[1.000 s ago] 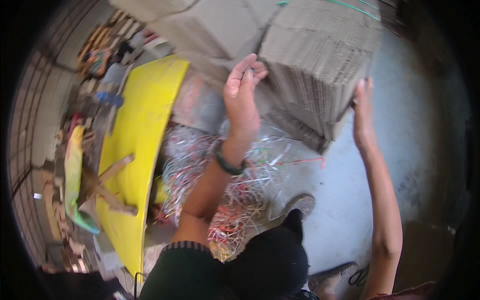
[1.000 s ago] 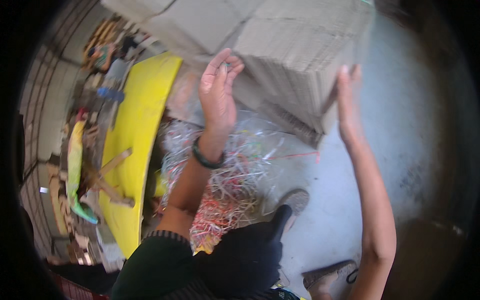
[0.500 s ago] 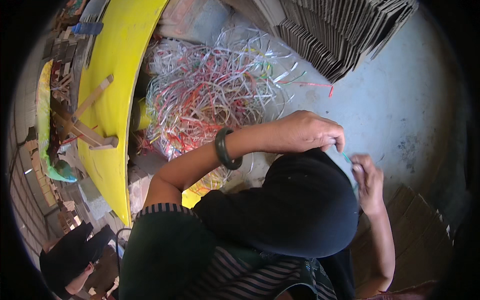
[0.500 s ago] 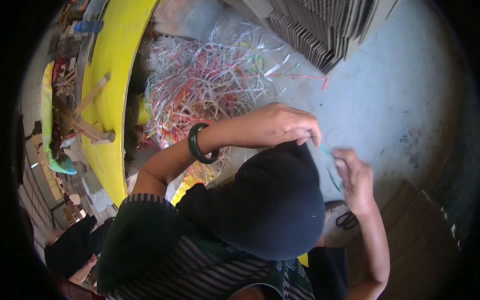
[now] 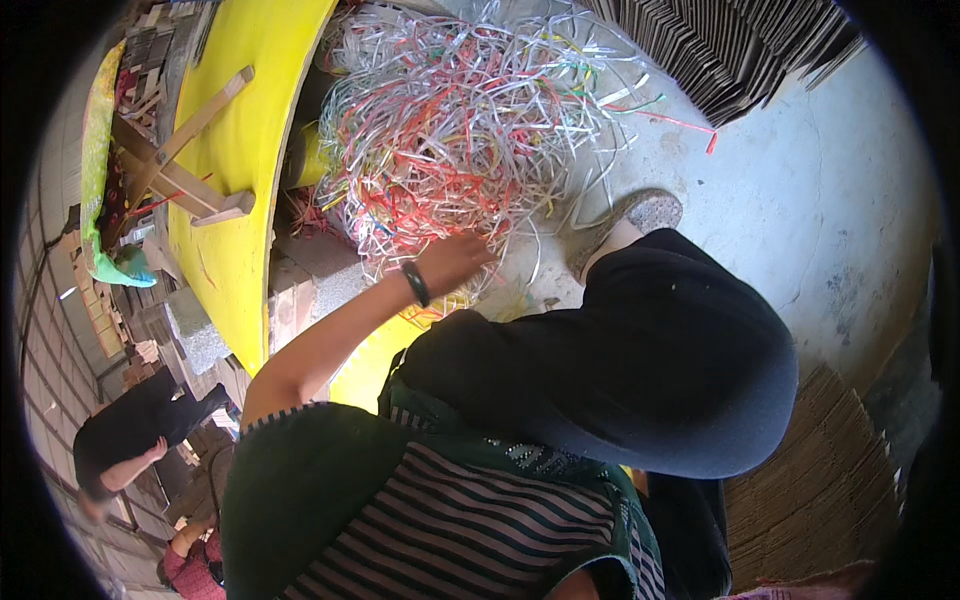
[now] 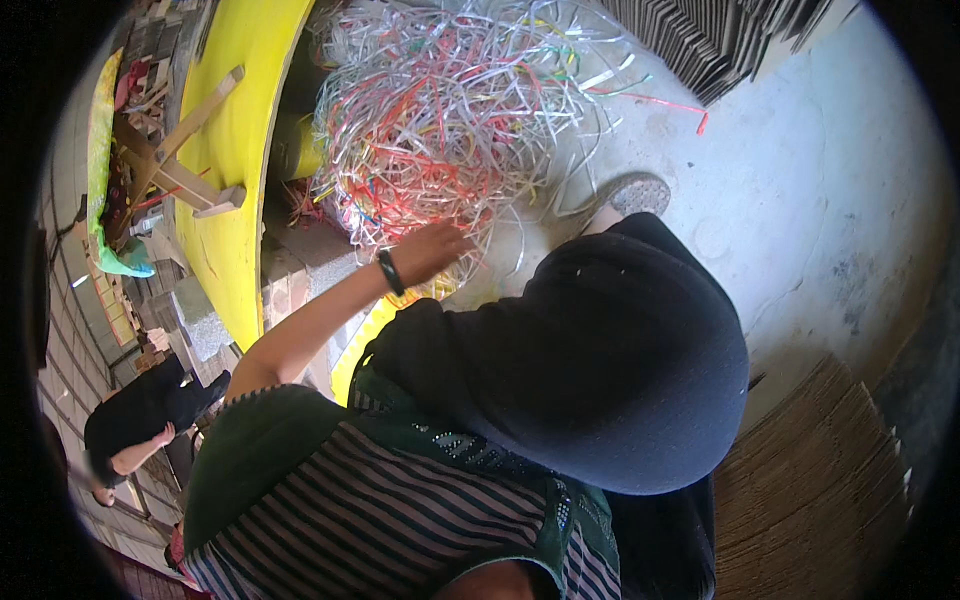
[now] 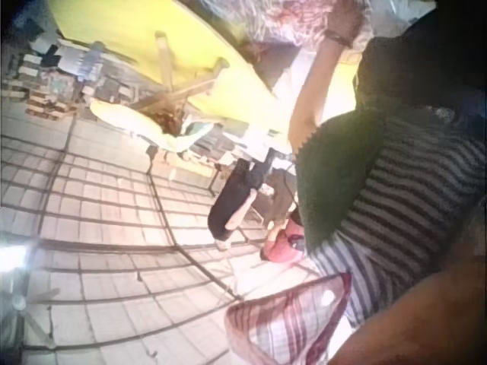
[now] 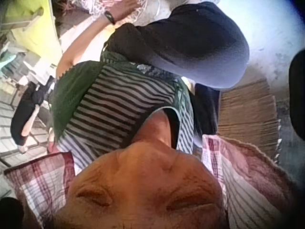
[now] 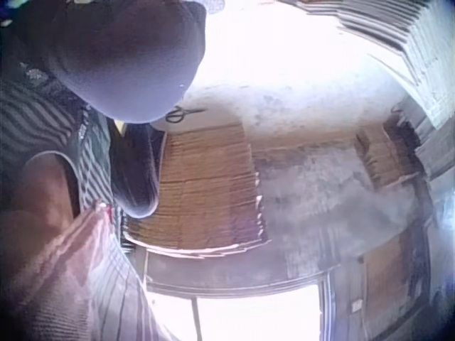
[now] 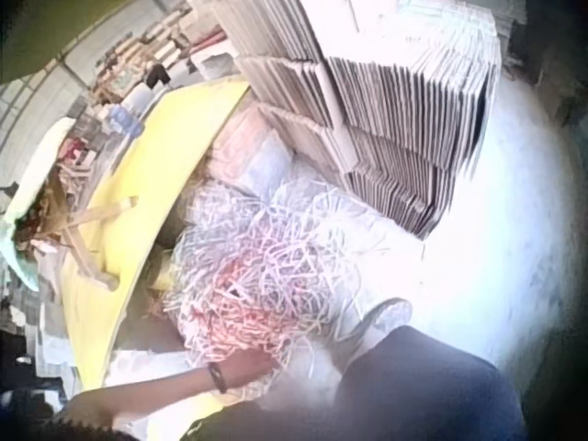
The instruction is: The person gathers stacks of corrugated cardboard sheets, aligns them, and ties them into bundles using colored plastic straps. The person uses scissors to cut the straps after securing each bundle and places the finished bundles aside.
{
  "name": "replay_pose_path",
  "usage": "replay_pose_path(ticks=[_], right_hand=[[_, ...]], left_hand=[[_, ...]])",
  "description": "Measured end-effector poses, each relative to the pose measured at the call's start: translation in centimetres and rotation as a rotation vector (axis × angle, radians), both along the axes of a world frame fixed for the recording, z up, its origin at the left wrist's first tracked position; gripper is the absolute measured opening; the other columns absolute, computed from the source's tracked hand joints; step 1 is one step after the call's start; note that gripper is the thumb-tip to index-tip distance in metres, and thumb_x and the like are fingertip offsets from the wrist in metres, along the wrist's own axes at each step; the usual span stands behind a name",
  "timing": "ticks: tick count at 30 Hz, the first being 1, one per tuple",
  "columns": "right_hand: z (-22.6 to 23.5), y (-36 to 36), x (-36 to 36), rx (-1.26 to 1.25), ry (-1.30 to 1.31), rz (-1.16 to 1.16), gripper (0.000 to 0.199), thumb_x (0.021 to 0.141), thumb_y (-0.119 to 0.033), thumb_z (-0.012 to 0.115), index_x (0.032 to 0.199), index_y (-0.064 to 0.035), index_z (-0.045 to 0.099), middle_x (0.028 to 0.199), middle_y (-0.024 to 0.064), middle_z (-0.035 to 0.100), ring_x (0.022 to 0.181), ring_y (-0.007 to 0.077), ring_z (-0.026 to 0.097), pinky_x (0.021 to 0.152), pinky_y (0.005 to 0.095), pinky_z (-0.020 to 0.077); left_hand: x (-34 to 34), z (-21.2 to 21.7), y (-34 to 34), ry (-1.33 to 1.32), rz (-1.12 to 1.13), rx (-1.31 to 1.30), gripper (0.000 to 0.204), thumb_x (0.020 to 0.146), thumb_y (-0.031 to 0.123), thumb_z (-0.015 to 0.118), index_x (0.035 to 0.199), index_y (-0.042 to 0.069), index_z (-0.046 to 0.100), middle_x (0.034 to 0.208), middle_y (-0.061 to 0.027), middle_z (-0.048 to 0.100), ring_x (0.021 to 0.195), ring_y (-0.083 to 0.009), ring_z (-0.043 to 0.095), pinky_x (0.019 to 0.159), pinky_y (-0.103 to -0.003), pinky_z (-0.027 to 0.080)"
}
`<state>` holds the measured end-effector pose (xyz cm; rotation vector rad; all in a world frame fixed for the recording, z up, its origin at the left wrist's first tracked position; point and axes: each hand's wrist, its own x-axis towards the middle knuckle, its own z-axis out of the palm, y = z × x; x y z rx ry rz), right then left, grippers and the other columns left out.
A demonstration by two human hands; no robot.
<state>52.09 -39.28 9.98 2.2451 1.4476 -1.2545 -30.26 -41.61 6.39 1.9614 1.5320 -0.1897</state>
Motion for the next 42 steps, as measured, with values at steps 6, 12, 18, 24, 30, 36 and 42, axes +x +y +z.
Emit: replay_pose_path(ticks=[6,12,18,24,30,36,42], right_hand=[[1.2,4.5,0.5,-0.039,-0.017,0.022,0.036,0.11,-0.029,0.054,0.132,-0.0006,0.059,0.117,0.0147,0.071,0.107,0.0239,0.066,0.094,0.0401,0.0536],[3.8,8.8,0.9,-0.056,-0.042,0.07,0.04,0.11,-0.03,0.053,0.138,-0.0018,0.058,0.125,0.0154,0.07,0.112,0.0251,0.066,0.097,0.0406,0.053],[7.1,13.2,1.4,-0.039,-0.054,0.137,0.044,0.111,-0.031,0.053,0.144,-0.0031,0.057,0.132,0.0161,0.069,0.118,0.0264,0.066,0.101,0.041,0.0524],[10.3,18.0,-3.0,0.029,-0.088,0.361,0.044,0.112,-0.028,0.05,0.149,-0.0053,0.055,0.133,0.0176,0.07,0.121,0.0293,0.066,0.102,0.0422,0.0515],[11.7,18.9,-6.7,-0.008,-0.013,0.334,0.042,0.11,-0.023,0.051,0.144,0.0001,0.059,0.129,0.0146,0.071,0.117,0.0242,0.065,0.1,0.0399,0.0513],[14.3,18.7,-11.7,-0.055,0.076,0.174,0.045,0.11,-0.026,0.053,0.144,0.003,0.061,0.128,0.0125,0.071,0.116,0.0196,0.062,0.1,0.0377,0.0501],[12.9,19.4,-15.7,-0.023,0.151,0.111,0.045,0.111,-0.026,0.053,0.144,0.0035,0.061,0.129,0.0135,0.07,0.116,0.0199,0.062,0.101,0.0378,0.0497]], left_hand=[[-3.3,-7.7,-1.6,0.518,0.082,0.548,0.057,0.099,0.016,0.055,0.155,0.023,0.051,0.153,-0.0152,0.055,0.148,-0.0313,0.045,0.125,-0.058,0.031],[-22.4,-4.6,7.8,0.602,0.87,0.384,0.027,0.091,0.021,0.064,0.107,0.0,0.071,0.101,-0.0232,0.075,0.095,-0.0414,0.073,0.084,-0.051,0.059],[-27.8,3.8,22.3,0.464,0.829,0.59,0.038,0.095,0.029,0.062,0.121,0.002,0.062,0.115,-0.0262,0.068,0.107,-0.0441,0.067,0.092,-0.053,0.055],[-26.6,2.1,24.7,0.472,0.795,0.402,0.051,0.098,0.037,0.061,0.136,0.004,0.053,0.129,-0.0293,0.06,0.118,-0.0468,0.061,0.1,-0.055,0.051],[-20.1,-5.5,21.9,0.344,0.907,0.385,0.064,0.102,0.045,0.059,0.151,0.006,0.044,0.142,-0.0323,0.053,0.13,-0.0496,0.055,0.109,-0.057,0.047],[-9.5,-4.1,16.1,0.191,0.87,0.654,0.104,0.082,0.032,0.084,0.166,0.009,0.027,0.162,-0.0222,0.036,0.145,-0.0474,0.039,0.118,-0.058,0.034],[-2.6,-1.6,8.3,0.19,0.497,0.533,0.085,0.09,0.013,0.072,0.166,0.019,0.035,0.17,-0.0176,0.029,0.15,-0.0434,0.038,0.123,-0.062,0.028]])
